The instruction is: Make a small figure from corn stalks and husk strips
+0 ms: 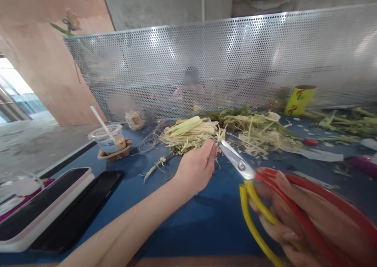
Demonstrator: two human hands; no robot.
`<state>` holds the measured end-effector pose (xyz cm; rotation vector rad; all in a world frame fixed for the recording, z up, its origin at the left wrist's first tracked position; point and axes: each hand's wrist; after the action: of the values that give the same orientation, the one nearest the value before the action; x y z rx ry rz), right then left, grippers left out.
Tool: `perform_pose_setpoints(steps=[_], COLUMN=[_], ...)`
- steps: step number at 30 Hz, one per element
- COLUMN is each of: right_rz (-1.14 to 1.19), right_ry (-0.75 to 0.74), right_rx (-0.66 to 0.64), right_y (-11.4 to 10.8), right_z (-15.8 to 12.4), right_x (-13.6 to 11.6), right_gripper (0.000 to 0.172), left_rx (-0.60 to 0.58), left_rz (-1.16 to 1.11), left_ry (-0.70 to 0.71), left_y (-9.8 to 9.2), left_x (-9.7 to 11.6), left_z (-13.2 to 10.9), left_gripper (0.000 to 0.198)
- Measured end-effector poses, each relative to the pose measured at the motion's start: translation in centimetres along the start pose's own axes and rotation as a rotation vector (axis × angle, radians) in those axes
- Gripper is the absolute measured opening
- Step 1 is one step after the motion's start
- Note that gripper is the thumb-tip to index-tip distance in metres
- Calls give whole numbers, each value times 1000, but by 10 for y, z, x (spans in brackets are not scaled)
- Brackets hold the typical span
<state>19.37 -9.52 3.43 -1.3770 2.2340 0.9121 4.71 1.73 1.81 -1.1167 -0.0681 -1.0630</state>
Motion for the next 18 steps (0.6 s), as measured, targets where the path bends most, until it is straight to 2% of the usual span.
perform_pose_setpoints(steps=[2,6,8,10,14,16,18], right_rz=[32,-47,-75,-83,-94,-84,-72], right_ry=[-51,-121,-185,-260,-382,-437,-495], right_rx=[48,-52,-59,8,227,324,384], right_y=[0,-7,-9,-8,-5,-6,-7], right_z=[0,6,8,7,2,3,6], right_x=[0,3,5,5,-3,-8,-11], right_gripper=[33,52,54,58,75,70,58], left_rx=[-14,-35,-41,-58,-102,-116,-120], left_rz=[75,154,169,177,184,165,137], left_ry=[31,56,64,75,105,143,164], left_y=[-1,-1,1,3,12,20,28], left_x=[0,0,3,8,23,30,34], left_z=[1,2,6,13,36,48,58], left_gripper=[29,31,32,33,33,35,38])
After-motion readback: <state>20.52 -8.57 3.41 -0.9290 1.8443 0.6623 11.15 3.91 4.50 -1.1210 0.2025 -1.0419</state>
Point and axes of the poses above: each hand's wrist, its own z-axis towards the middle knuckle, its own y-axis out of the palm, x = y × z, and after that the axes turned 9 degrees about x, right-handed
